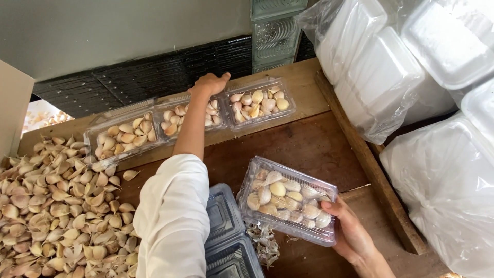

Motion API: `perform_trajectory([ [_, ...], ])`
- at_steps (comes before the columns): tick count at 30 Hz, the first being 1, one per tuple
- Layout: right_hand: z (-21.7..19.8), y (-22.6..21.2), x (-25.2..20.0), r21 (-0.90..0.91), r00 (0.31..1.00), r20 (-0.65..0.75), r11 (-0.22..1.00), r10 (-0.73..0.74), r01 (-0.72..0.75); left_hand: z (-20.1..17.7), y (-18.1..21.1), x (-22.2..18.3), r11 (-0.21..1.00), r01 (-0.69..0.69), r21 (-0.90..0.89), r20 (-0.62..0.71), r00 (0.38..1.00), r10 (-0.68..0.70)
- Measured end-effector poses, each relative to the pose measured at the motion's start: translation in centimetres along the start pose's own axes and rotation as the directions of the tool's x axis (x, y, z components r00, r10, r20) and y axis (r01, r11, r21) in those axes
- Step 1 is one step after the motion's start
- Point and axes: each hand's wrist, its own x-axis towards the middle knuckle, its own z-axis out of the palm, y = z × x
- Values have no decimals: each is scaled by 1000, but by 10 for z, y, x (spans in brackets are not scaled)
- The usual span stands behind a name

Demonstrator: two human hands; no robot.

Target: Peeling individual garlic cloves by hand and placing them into plastic containers for packaging.

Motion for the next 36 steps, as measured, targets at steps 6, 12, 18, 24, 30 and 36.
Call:
perform_trajectory([
  [6,-13,7,10,23,1000,-4,999,-27,27,-5,5,-2,999,-11,33,-15,1000,11],
  [12,-5,2,2,48,1000,-27,999,3,-1,3,1,11,992,10,128,-6,1000,-9],
  [18,-19,11,15,51,999,15,998,-38,38,2,4,2,992,0,126,2,1000,0],
  [24,-12,7,10,75,1000,-15,997,-16,17,2,10,-1,990,-8,141,23,1000,5],
  [30,-20,9,14,70,1000,-6,997,-14,14,5,9,9,974,-11,227,7,1000,10],
  [36,-21,10,14,62,1000,-13,998,-1,2,10,17,9,900,70,430,-108,994,-25],
])
